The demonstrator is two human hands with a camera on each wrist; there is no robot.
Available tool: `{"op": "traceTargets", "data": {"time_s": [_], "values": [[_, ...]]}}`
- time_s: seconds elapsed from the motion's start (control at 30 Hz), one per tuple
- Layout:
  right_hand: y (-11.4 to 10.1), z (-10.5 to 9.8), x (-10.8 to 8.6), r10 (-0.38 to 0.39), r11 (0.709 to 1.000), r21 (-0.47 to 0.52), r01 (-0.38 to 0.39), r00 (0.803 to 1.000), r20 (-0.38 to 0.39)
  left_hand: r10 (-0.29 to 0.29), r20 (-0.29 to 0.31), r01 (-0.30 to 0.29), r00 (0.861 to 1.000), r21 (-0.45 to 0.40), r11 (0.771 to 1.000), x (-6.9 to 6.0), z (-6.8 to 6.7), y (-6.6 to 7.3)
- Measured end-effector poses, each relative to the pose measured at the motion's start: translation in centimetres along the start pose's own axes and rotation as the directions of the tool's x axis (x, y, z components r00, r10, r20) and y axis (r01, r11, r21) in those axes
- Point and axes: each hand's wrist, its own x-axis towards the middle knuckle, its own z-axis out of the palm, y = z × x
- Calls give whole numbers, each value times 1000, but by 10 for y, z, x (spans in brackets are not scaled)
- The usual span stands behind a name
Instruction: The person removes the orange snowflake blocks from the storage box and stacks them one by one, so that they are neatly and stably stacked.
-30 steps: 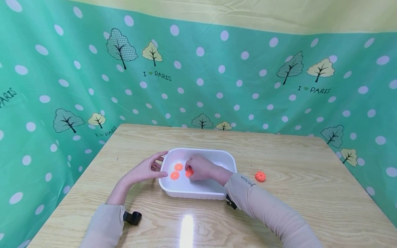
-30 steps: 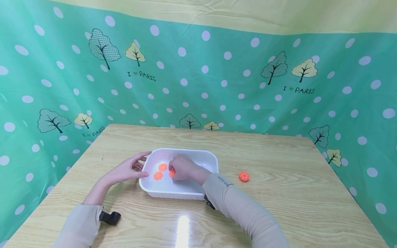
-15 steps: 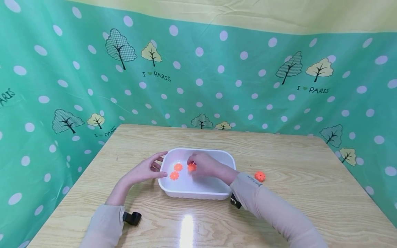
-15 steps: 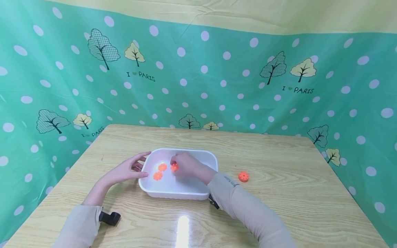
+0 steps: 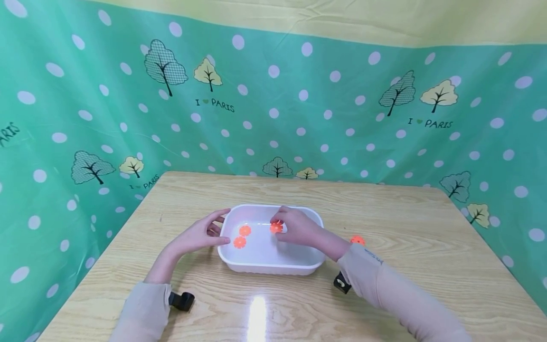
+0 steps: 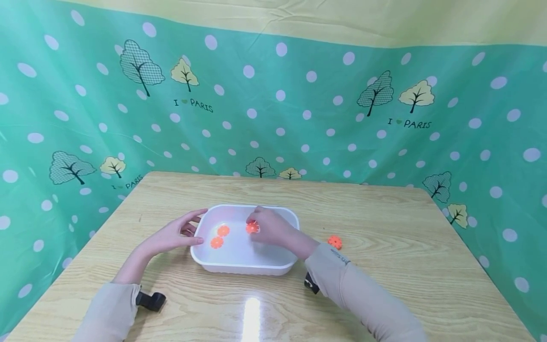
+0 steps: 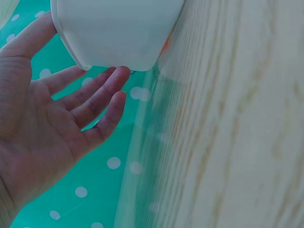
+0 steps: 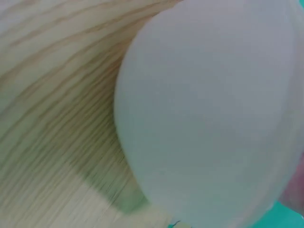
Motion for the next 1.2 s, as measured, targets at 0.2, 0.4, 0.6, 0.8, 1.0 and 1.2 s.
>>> {"op": "traceTargets", "data": {"time_s": [0.2, 0.4, 0.6, 0.8, 1.0, 1.2], "values": [[12, -7, -15, 9, 1000, 10, -9, 999, -54, 5, 1, -5, 1000, -4, 1000, -1, -1, 1], [27, -14, -31, 36, 999, 41, -32, 994, -106, -2, -1, 2, 1000, -1, 1000, -1, -1, 3], [39, -24, -47, 76, 994, 85, -63, 983, -166, 5, 0, -5, 1000, -3, 1000, -1, -1, 2], [52, -29, -62, 118, 987, 132, -89, 966, -229, 13, 0, -13, 1000, -7, 1000, -1, -1, 2], [68, -32, -79, 169, 981, 137, -136, 946, -276, 16, 6, -16, 1000, -3, 1000, -2, -1, 3], [83, -33, -95, 201, 979, 105, -177, 933, -297, 23, 12, -23, 1000, -12, 1000, 0, -1, 3]]}}
